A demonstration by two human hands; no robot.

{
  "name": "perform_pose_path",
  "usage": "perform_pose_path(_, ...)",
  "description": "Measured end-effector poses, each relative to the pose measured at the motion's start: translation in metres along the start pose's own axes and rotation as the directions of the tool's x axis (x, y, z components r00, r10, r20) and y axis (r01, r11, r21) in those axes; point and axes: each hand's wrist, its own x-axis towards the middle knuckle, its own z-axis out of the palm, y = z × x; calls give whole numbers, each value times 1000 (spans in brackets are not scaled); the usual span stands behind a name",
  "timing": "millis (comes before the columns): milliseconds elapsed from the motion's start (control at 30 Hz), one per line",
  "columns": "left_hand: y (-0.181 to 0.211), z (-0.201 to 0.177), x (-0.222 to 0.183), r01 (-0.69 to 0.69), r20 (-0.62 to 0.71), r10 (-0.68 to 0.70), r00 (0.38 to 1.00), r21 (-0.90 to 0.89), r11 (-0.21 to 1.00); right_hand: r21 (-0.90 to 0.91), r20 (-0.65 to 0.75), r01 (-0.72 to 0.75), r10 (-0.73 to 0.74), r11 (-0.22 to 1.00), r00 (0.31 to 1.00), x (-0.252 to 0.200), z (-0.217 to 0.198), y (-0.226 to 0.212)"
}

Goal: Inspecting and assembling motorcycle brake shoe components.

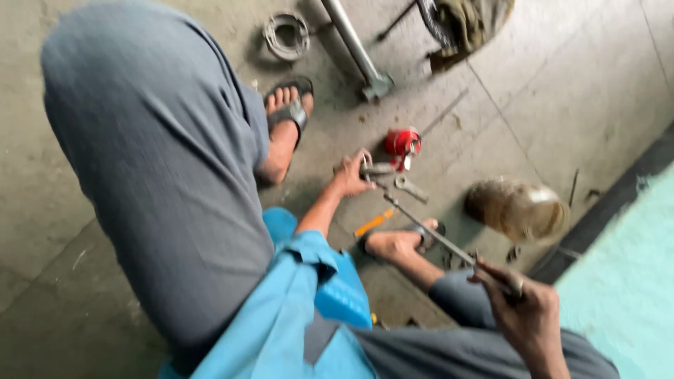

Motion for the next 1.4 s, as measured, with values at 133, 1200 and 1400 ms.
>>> perform_pose_path(133,21,24,-43,37,104,-41,994,33,999,-54,103,-9,15,999,995,13,8,-14)
perform_pose_path(1200,43,39,-48,-371,459,170,872,393,842,-98,496,58,-2,994,868,-27,58,162)
perform_pose_path(1400,45,44,-47,-327,421,130,898,439,837,72,383,228,-237,971,893,-22,70,199)
